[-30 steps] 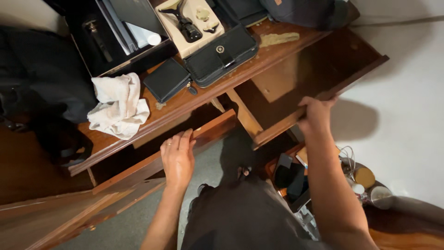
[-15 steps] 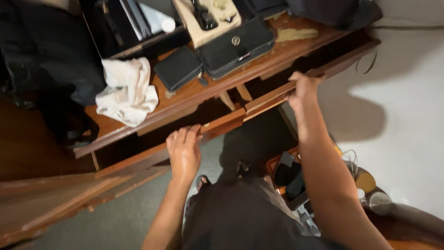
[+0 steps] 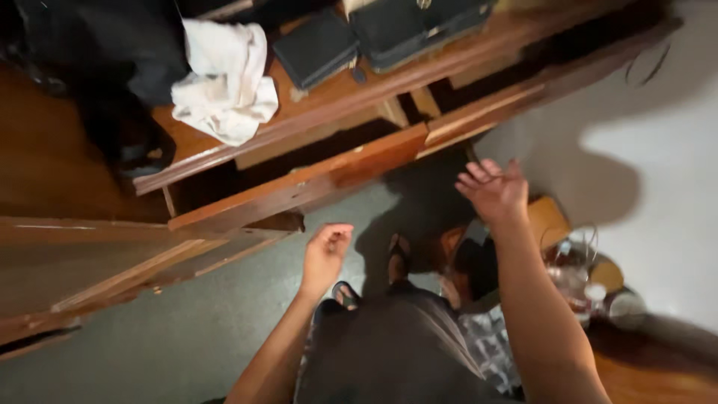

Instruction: The person opens multiple drawers of a wooden dresser and removes various clothing items, placing them onto the bed. The person handles socks, underwear, shirts, and other garments one by one, emptying the drawers completely.

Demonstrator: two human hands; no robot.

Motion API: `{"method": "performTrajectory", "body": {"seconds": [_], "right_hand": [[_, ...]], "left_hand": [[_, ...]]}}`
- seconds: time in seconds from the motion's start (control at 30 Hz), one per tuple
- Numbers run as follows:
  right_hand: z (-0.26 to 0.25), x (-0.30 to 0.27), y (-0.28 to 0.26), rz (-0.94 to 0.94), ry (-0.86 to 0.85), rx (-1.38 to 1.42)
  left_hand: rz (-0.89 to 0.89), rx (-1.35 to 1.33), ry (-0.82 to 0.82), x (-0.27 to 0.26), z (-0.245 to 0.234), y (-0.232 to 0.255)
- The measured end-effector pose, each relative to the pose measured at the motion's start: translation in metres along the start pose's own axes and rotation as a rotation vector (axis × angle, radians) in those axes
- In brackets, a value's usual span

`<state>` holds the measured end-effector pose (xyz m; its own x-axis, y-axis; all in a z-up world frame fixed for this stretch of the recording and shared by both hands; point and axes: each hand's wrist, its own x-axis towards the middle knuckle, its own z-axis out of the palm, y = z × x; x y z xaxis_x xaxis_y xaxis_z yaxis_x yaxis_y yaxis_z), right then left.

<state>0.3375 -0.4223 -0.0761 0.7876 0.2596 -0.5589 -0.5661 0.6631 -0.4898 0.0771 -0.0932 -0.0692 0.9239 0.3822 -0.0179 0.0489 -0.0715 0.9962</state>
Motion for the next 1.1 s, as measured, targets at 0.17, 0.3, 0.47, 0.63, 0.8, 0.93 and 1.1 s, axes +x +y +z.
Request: {"method": "performTrajectory", "body": {"seconds": [0.17,0.3,0.47,0.63,0.8,0.93,1.1], "right_hand": [[-0.039,0.01,0.055,0.005,0.034,0.057],[-0.053,0.075,0.053,0.004,0.06,0.023],[-0.065,0.19,0.045,-0.011,-1.038,0.152],[-0.062,0.251,0.027,-0.107,-0.327,0.13],[-0.074,0.264,0.02,-0.169,-0.669,0.011],[-0.056,0.237,0.008,-0.088,-0.702,0.095],[-0.039,0.217,-0.034,0.035,-0.136,0.209]], "left_hand": [[-0.579,-0.86,0.334,0.023,-0.033,-0.16],[-0.621,-1.129,0.527,0.076,-0.028,-0.179],[-0.489,-1.27,0.556,0.144,-0.006,-0.186],[-0.429,-1.301,0.644,0.175,0.021,-0.205],[-0.385,-1.321,0.729,0.177,0.031,-0.19],[-0.126,-1.171,0.552,0.171,0.041,-0.192],[0.051,-1.156,0.533,0.173,0.042,-0.195]]}}
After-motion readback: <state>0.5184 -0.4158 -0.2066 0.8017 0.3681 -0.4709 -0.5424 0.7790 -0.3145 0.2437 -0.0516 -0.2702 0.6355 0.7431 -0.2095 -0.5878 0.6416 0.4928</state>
